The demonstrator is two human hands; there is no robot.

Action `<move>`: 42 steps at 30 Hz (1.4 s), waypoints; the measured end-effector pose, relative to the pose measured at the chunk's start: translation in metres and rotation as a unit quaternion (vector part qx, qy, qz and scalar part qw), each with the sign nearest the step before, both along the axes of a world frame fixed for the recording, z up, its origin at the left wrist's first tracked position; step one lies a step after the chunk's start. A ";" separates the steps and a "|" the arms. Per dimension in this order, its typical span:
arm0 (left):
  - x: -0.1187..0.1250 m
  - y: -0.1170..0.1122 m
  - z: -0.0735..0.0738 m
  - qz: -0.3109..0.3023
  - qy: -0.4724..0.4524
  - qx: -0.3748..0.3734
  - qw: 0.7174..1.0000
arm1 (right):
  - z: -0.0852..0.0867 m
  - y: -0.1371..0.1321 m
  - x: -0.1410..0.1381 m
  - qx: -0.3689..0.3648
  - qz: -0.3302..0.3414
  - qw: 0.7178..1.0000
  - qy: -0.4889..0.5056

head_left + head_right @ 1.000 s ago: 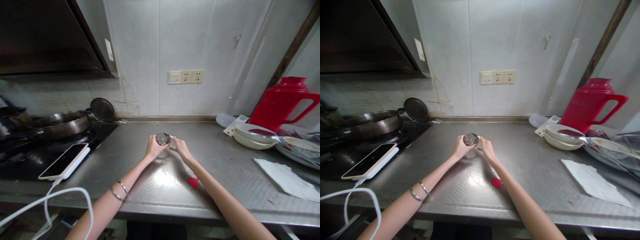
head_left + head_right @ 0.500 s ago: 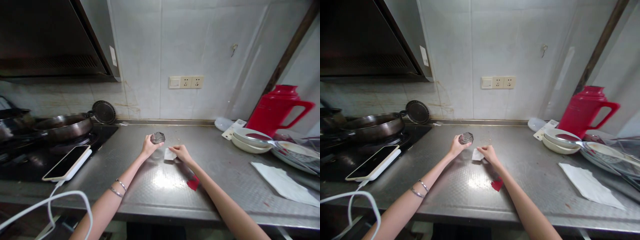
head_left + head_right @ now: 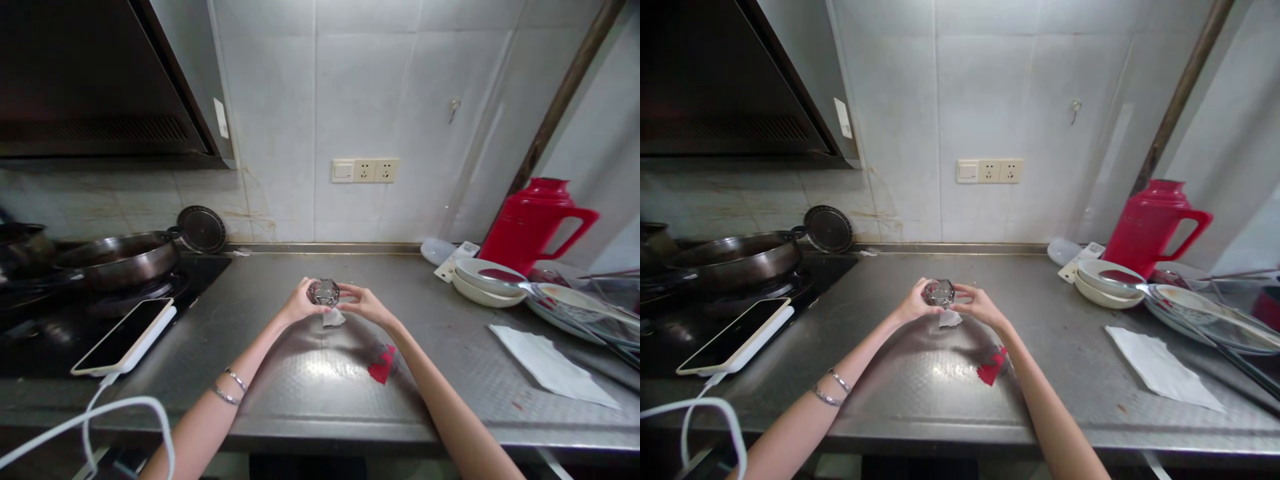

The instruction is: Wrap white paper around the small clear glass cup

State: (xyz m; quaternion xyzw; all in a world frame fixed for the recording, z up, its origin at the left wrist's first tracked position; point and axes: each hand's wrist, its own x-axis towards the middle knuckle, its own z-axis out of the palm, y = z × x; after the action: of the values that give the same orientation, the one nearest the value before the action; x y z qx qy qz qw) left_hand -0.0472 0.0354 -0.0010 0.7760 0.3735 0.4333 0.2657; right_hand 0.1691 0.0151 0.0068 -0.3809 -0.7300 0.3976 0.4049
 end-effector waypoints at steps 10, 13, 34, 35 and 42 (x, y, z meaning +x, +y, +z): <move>0.018 -0.006 0.000 -0.007 0.043 0.010 0.999 | -0.006 0.004 0.015 0.032 -0.057 0.997 -0.037; 0.031 -0.004 0.002 -0.008 0.056 0.021 0.998 | -0.001 0.001 0.028 0.036 -0.067 0.996 -0.044; 0.240 0.000 -0.007 -0.151 0.096 -0.004 0.984 | 0.003 -0.059 0.224 0.042 -0.243 0.955 -0.167; 0.245 0.000 -0.009 -0.154 0.106 -0.003 0.982 | 0.002 -0.062 0.228 0.040 -0.248 0.953 -0.171; 0.266 -0.001 -0.016 -0.154 0.153 0.006 0.976 | 0.004 -0.076 0.241 0.020 -0.275 0.943 -0.188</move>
State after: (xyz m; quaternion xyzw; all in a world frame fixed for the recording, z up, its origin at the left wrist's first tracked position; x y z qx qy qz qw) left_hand 0.2190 0.0344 -0.0172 0.8828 0.2829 0.2658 0.2646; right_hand 0.4100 -0.0605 0.0108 -0.6262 -0.6675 0.1775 0.3618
